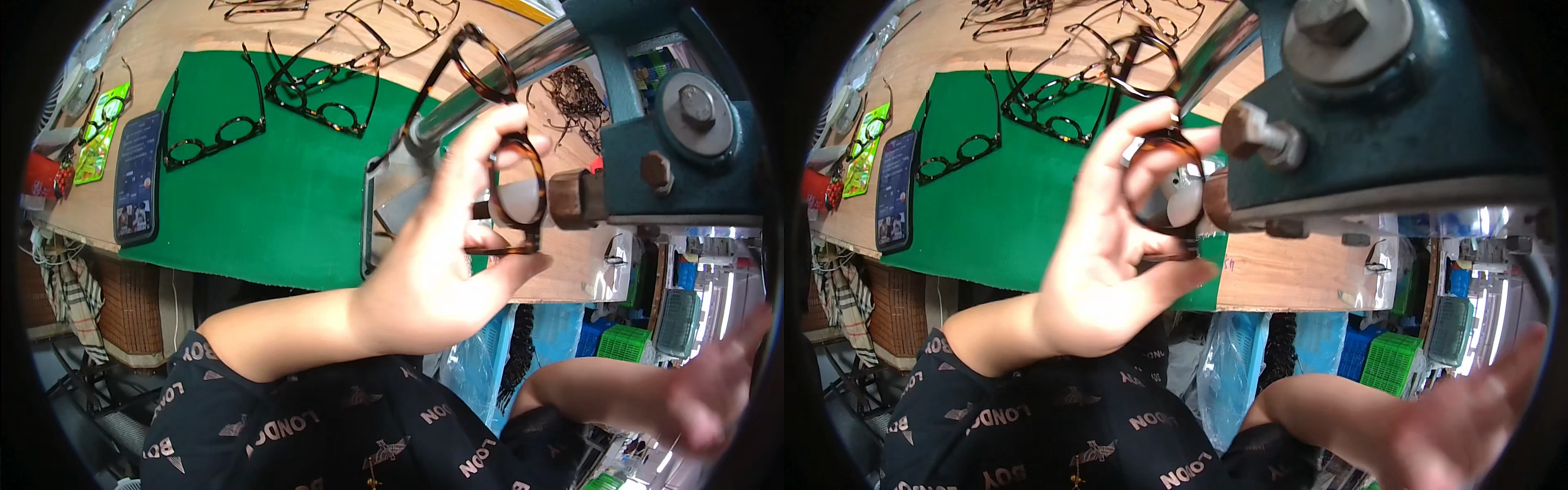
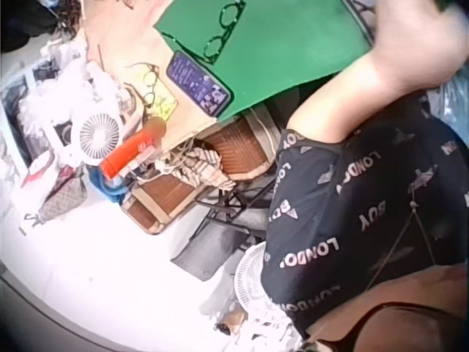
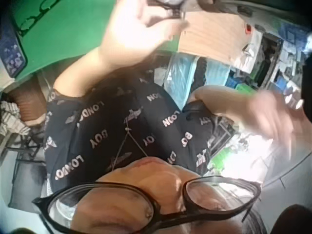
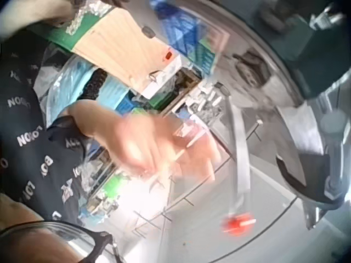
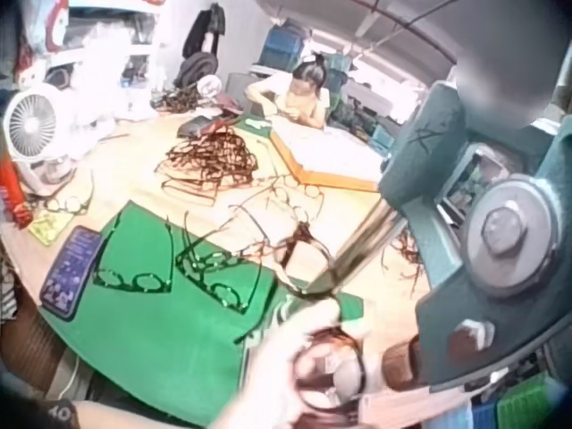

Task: The person repeatedly heats the hinge area of eyeglass frames using a rotating heated tool, then bends and adjusts the temples by hand. They handle multiple frames one at a time, placing finished frames on a green mat and retrieving new ones from a pile.

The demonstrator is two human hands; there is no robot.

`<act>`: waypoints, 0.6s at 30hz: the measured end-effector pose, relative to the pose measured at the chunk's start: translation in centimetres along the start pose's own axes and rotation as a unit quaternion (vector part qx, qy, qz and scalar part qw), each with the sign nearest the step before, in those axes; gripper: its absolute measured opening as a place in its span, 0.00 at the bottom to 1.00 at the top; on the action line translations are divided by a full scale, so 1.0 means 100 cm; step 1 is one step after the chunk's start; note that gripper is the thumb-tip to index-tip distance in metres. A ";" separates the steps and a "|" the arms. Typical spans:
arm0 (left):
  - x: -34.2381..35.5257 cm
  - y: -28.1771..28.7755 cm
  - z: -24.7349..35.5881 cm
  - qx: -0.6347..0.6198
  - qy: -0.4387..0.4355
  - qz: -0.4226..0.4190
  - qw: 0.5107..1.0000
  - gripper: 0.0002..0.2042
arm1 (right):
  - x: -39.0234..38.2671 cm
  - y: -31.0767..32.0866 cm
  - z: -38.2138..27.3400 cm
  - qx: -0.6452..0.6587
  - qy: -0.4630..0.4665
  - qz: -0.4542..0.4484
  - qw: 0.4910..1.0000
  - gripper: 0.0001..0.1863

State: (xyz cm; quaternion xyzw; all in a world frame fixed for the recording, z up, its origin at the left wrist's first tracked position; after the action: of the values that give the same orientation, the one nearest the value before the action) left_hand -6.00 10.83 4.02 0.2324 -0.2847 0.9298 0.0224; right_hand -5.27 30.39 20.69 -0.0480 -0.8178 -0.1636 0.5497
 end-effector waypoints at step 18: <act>-0.054 0.046 0.008 -0.203 0.076 0.031 0.976 0.21 | -0.239 -0.061 0.085 -0.175 -0.333 -0.401 0.835 0.05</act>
State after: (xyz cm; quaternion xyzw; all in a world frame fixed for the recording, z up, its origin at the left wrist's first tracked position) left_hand -1.64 7.07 -0.18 0.1429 -0.4723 0.8676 0.0615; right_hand -5.03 29.78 -5.37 0.1369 -0.8565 -0.4846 0.1129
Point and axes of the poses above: each hand's wrist, its own x-axis towards the middle knuckle, its own y-axis out of the back of the hand, z = x × y, the point moved 3 cm from there along x, towards the middle knuckle, and after that the axes turned 7 degrees about -y, right-handed, at the moved point
